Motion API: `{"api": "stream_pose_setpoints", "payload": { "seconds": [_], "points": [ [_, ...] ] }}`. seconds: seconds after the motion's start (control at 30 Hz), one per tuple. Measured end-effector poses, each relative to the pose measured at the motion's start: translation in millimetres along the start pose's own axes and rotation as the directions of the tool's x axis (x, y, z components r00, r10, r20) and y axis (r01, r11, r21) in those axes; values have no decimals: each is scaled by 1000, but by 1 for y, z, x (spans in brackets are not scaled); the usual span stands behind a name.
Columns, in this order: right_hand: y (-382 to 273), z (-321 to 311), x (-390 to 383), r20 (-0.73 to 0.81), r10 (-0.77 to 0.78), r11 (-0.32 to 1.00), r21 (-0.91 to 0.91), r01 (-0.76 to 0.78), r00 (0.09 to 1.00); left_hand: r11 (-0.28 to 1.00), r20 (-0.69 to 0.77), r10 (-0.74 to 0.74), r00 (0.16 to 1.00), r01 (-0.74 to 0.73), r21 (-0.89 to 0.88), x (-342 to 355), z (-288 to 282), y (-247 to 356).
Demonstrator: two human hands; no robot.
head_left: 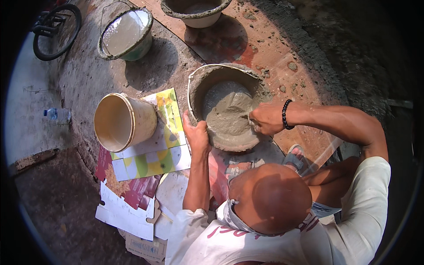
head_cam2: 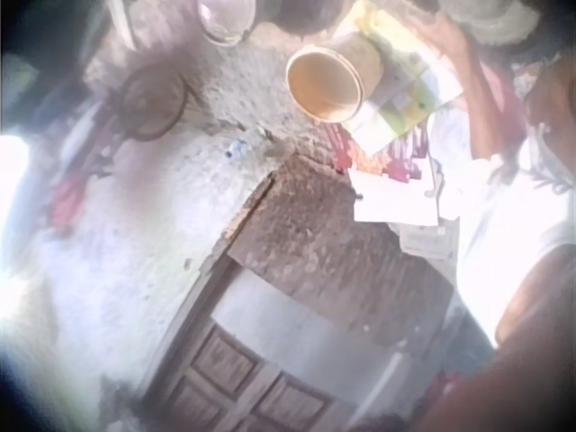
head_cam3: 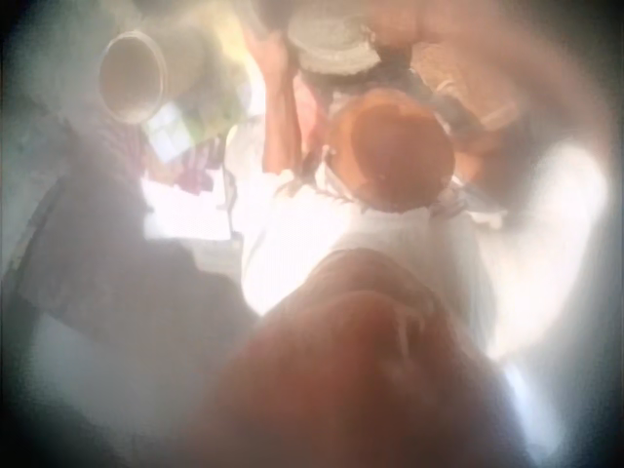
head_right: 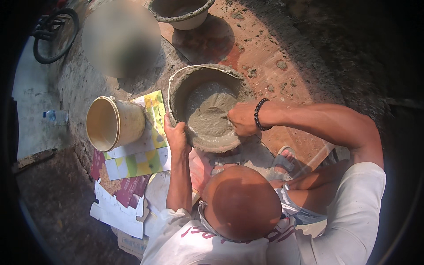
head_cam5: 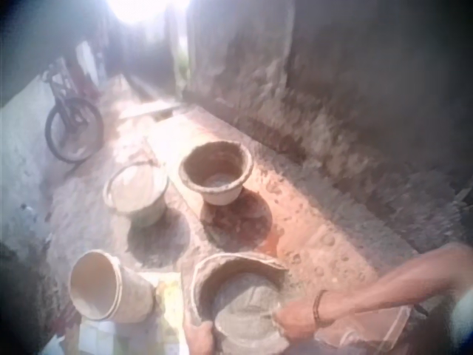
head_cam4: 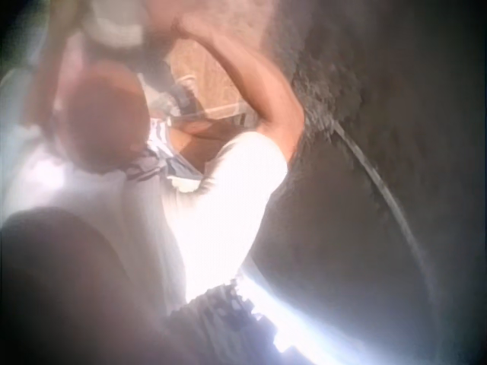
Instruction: The person mixes cement in a bucket using a trowel, then scoops the mixture and applies it to a wall. The person repeats the scooping and applying process multiple times.
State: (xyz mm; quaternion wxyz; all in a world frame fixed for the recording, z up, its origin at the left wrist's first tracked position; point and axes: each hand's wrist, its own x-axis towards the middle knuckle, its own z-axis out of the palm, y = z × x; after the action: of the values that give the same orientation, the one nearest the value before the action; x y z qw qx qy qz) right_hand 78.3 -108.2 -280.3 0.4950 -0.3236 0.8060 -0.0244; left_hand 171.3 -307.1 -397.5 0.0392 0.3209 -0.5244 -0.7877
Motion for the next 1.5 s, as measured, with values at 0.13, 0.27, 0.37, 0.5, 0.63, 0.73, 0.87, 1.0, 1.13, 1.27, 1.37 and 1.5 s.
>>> {"api": "stream_pose_setpoints", "payload": {
  "seconds": [0.13, 0.27, 0.37, 0.5, 0.63, 0.73, 0.87, 1.0, 1.13, 1.27, 1.37, 1.5],
  "points": [
    [3, -23, -15, -308, -76, 996, -75, 56, 948, 999, -23, 43, 999, -42, 26, 2, -3, 1],
    [18, 21, 27, -560, -112, 979, -206, -6, 821, 999, -14, 50, 999, -50, 8, 3, -7, -3],
    [13, 44, 23, -413, -152, 967, -251, 48, 898, 999, -4, 45, 999, -45, -23, 2, -8, -3],
    [17, 11, -32, -417, -181, 960, -271, 68, 891, 1000, -28, 11, 1000, -11, -22, 5, -13, -8],
    [79, -4, -92, -607, -7, 997, 57, 52, 795, 999, -48, 5, 999, -3, 49, 3, -11, -2],
    [139, 24, -137, -638, 346, 900, 432, -53, 687, 991, -88, 14, 996, -3, 134, -12, 8, 14],
    [194, 133, -179, -423, 794, 488, 872, -44, 436, 978, -119, 71, 990, -46, 201, -6, 0, 7],
    [213, 264, -206, 97, 931, -246, 877, 412, 351, 903, -164, 113, 980, -32, 428, -10, 8, 11],
    [249, 346, -221, 286, 919, -394, 705, 590, 272, 808, 15, 208, 978, -180, 561, 29, -54, -10],
    [295, 363, -230, 256, 895, -424, 740, 523, 365, 846, 30, 148, 988, -143, 513, 67, -105, -28],
    [320, 349, -229, 163, 914, -313, 866, 391, 371, 704, 137, 237, 962, -267, 658, 65, -98, -26],
    [347, 299, -211, 26, 895, -168, 944, 282, 445, 643, 229, 275, 934, -355, 679, 76, -130, -25]
  ]
}}
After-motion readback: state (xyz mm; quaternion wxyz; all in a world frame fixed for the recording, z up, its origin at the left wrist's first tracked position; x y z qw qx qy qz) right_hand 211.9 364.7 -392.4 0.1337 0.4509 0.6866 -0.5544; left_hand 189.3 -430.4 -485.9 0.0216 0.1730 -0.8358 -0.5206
